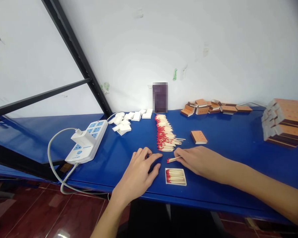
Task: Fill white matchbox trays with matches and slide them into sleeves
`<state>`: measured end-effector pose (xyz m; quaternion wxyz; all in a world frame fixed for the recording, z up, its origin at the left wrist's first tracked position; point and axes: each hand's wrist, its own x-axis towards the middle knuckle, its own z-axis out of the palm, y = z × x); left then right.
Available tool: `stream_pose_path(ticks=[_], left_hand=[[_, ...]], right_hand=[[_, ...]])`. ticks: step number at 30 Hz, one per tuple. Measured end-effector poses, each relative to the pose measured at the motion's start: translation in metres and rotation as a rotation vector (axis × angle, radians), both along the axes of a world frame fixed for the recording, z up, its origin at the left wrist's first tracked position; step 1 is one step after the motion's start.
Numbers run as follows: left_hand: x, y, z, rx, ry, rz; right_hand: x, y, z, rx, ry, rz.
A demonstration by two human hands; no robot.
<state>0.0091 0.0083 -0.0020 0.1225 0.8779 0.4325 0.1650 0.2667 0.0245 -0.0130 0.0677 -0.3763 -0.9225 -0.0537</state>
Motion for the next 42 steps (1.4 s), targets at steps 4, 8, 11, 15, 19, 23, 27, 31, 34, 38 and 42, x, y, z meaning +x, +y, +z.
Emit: stream_pose_path(ticks=[4, 8, 11, 15, 19, 23, 27, 31, 34, 38, 42], left_hand=[[0.0, 0.001, 0.0, -0.004, 0.001, 0.002], [-0.001, 0.001, -0.001, 0.0, 0.0, -0.008], [0.0, 0.001, -0.001, 0.006, 0.005, -0.005], [0.0, 0.001, 0.0, 0.013, 0.005, -0.002], [0.0, 0.001, 0.001, 0.004, -0.014, -0.009], [-0.003, -0.005, 0.003, 0.005, -0.089, -0.097], [-0.002, -0.012, 0.005, 0.02, -0.141, -0.207], [0.002, -0.011, 0.005, -0.01, -0.072, -0.303], [0.004, -0.009, 0.004, -0.02, -0.072, -0.309], [0.003, -0.009, 0.003, -0.015, -0.11, -0.279], [0.002, -0.009, 0.002, -0.017, -0.135, -0.283]], right_hand=[[0.002, -0.002, -0.001, 0.05, -0.061, -0.003], [0.004, -0.002, -0.005, 0.075, -0.07, 0.005], [0.005, -0.001, -0.005, -0.013, 0.014, -0.033], [0.002, -0.004, 0.013, -0.295, 0.173, -0.107], [-0.003, -0.016, 0.035, -0.527, 0.242, -0.112], [-0.004, -0.027, 0.04, -0.598, 0.208, -0.083], [-0.005, -0.03, 0.038, -0.559, 0.206, -0.034], [-0.009, -0.032, 0.037, -0.499, 0.19, -0.009], [-0.011, -0.032, 0.036, -0.491, 0.214, -0.016], [-0.012, -0.03, 0.034, -0.465, 0.261, -0.005], [-0.012, -0.026, 0.03, -0.301, 0.281, 0.037]])
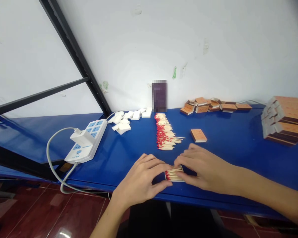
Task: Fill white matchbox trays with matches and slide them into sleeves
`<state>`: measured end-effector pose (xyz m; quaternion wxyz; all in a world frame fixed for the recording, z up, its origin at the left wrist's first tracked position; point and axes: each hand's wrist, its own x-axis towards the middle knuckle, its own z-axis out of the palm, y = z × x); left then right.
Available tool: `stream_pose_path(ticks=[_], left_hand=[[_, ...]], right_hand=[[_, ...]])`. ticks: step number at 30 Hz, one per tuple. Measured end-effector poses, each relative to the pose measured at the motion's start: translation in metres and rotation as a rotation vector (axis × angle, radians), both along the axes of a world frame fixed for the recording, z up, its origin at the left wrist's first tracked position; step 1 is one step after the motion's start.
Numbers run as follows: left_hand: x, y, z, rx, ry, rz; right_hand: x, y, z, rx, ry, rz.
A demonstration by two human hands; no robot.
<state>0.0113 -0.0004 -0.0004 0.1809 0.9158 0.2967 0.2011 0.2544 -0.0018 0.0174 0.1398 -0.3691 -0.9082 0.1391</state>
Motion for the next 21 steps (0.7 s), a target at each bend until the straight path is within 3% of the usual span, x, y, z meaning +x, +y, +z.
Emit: stream_pose_path(ticks=[3, 9, 15, 21], left_hand=[[-0.0002, 0.0001, -0.0003, -0.007, -0.005, 0.009], [0.0001, -0.0003, 0.0019, -0.03, -0.011, 0.024], [0.0005, 0.0012, 0.0012, -0.03, -0.018, 0.013], [-0.0007, 0.0015, 0.0012, -0.021, -0.015, -0.01]], right_hand=[[0.0002, 0.0031, -0.0005, 0.034, 0.014, -0.02], [0.0008, 0.004, -0.0025, -0.088, 0.024, -0.074], [0.0002, 0.0001, -0.0031, -0.172, 0.086, -0.028], [-0.0012, 0.0018, -0.0023, -0.114, 0.122, -0.019]])
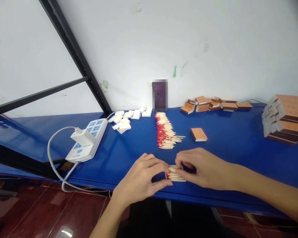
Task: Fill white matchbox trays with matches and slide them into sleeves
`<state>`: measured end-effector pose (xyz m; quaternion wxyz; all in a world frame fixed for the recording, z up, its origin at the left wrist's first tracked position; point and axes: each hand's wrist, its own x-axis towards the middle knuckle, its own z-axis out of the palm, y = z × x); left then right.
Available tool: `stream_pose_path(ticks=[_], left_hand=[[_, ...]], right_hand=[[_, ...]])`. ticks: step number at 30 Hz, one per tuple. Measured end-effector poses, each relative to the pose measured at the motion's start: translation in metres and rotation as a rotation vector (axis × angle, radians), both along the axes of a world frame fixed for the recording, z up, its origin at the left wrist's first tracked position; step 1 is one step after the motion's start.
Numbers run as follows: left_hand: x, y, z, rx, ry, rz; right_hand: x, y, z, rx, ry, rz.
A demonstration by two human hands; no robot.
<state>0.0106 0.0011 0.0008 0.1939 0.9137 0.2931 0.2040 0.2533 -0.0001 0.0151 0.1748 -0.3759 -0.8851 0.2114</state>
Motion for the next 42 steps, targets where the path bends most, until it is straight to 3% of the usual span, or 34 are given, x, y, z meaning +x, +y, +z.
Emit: stream_pose_path(ticks=[7, 28, 36, 39, 42], left_hand=[[-0.0003, 0.0001, -0.0006, 0.014, 0.006, -0.004], [0.0006, 0.0003, -0.0009, -0.045, 0.019, 0.082], [0.001, 0.0012, 0.0, -0.019, 0.021, 0.031], [0.0005, 0.001, -0.0012, -0.019, 0.023, 0.029], [0.0007, 0.001, -0.0022, 0.001, 0.016, 0.045]], right_hand=[[0.003, 0.0021, -0.0046, 0.049, -0.028, 0.031], [0.0004, -0.0003, -0.0047, -0.034, 0.087, 0.04], [-0.0032, -0.0007, -0.0071, 0.014, 0.063, -0.001], [-0.0033, 0.0018, -0.0085, 0.131, -0.003, -0.016], [0.0014, 0.008, -0.0067, 0.488, -0.18, -0.169]])
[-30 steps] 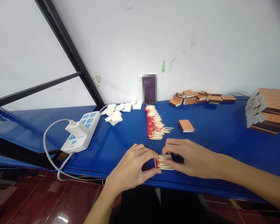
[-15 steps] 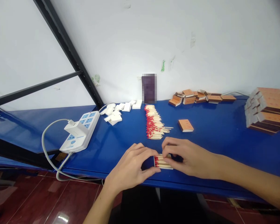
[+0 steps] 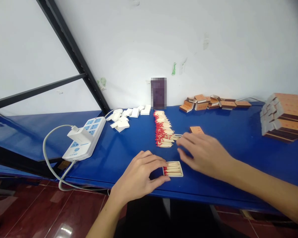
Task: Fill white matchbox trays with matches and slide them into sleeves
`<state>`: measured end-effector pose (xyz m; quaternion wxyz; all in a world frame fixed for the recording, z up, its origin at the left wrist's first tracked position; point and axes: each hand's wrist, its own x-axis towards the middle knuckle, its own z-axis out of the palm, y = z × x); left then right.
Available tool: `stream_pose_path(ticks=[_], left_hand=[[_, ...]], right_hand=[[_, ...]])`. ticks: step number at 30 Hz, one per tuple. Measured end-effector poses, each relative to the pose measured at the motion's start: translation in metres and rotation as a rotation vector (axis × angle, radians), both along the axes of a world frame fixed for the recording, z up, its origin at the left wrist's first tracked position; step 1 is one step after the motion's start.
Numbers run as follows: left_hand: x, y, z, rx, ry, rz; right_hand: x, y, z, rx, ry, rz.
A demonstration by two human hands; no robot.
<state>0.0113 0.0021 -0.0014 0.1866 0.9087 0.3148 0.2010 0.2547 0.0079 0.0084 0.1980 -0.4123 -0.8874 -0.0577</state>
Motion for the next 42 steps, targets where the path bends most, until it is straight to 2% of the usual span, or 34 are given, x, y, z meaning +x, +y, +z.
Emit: stream_pose_path(ticks=[1, 3, 5, 8, 11, 13, 17, 18, 20, 27, 32, 36, 42], left_hand=[[0.0, 0.0, 0.0, 0.01, -0.003, 0.011], [0.0, 0.0, 0.0, 0.025, -0.003, 0.031], [0.001, 0.0, 0.0, 0.03, -0.001, 0.046], [0.001, 0.001, 0.0, 0.025, -0.005, 0.07], [0.0, 0.002, -0.001, 0.032, -0.012, 0.135], [0.0, 0.003, -0.002, 0.058, -0.016, 0.19], [0.001, 0.003, -0.005, 0.059, -0.001, 0.256], [0.001, 0.003, -0.005, 0.048, 0.004, 0.265], [0.002, 0.003, -0.004, 0.03, -0.001, 0.265], [-0.001, 0.004, -0.002, -0.097, -0.083, 0.21], [-0.002, 0.004, 0.002, -0.179, -0.106, 0.196], [-0.001, 0.004, 0.002, -0.189, -0.119, 0.145], [-0.001, 0.005, 0.001, -0.172, -0.121, 0.113]], right_hand=[[0.003, 0.003, 0.001, 0.114, -0.067, -0.109], [0.013, 0.01, 0.004, 0.224, -0.194, -0.363], [0.024, 0.017, 0.005, 0.217, -0.294, -0.557], [0.039, 0.026, 0.003, 0.1, -0.371, -0.636], [0.039, 0.025, 0.006, 0.009, -0.365, -0.603], [0.032, 0.018, 0.011, -0.02, -0.328, -0.503], [0.014, -0.001, 0.021, -0.179, -0.299, -0.014], [0.012, -0.004, 0.022, -0.206, -0.288, 0.069], [0.009, -0.007, 0.02, -0.224, -0.257, 0.146], [0.013, 0.001, 0.011, -0.193, -0.149, 0.14], [0.018, 0.003, 0.011, -0.292, -0.046, 0.218], [0.021, 0.006, 0.012, -0.353, 0.019, 0.209], [0.021, 0.009, 0.008, -0.33, 0.035, 0.237]])
